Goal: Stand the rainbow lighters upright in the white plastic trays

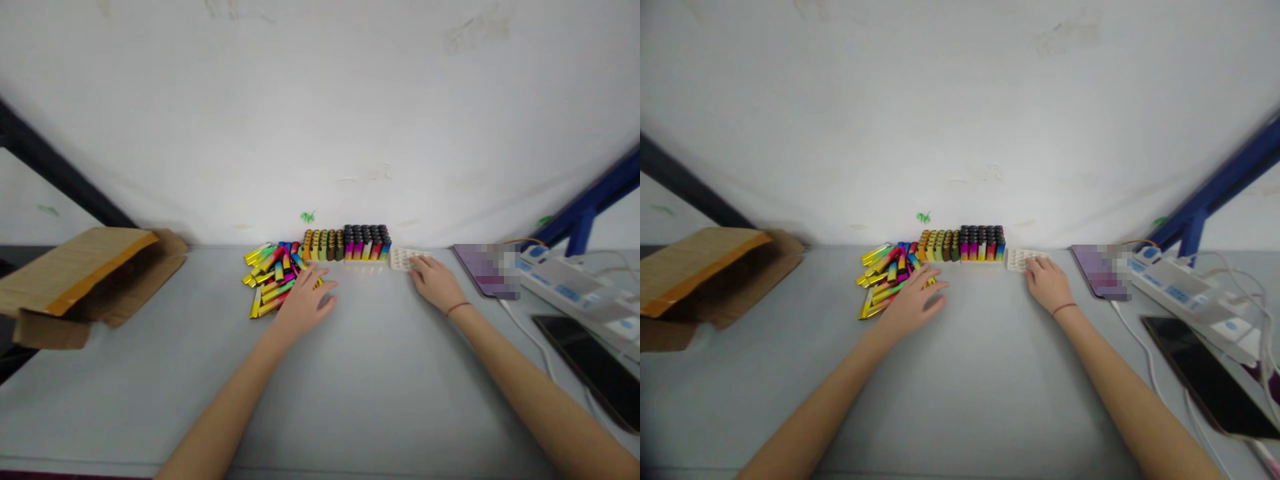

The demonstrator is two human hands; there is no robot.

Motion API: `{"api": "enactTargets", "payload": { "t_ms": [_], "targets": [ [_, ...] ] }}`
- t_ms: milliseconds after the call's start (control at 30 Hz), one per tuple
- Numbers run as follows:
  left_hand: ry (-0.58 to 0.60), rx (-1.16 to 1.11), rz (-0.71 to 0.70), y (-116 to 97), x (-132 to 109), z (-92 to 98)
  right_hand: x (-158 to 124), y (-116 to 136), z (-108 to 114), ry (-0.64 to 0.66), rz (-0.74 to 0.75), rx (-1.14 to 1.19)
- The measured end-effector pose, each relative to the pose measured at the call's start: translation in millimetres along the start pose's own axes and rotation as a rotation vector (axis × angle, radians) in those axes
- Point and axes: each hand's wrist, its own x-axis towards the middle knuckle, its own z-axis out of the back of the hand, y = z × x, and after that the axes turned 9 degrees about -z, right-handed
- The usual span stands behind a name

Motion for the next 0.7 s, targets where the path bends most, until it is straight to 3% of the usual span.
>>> {"api": "enactTargets", "payload": {
  "t_ms": [100, 200, 367, 500, 700],
  "targets": [
    [0.002, -0.018, -0.032, -6, -2, -2.0, 23, 3, -8, 0.001, 0.021, 0.019],
    [0.001, -0.023, -0.046, -9, -5, -2.5, 29, 5, -11, -0.006, 0.019, 0.026],
    [-0.009, -0.022, -0.061, -10, -5, -3.8, 16, 22, -4, -0.132, -0.023, 0.109],
    [-0.015, -0.016, -0.081, -13, -3, -2.9, 7, 50, 1, -0.053, -0.086, 0.146],
    [0.062, 0.001, -0.039, -22, -4, -3.6, 1, 83, 1, -0.026, 0.033, 0.021]
  ]
}}
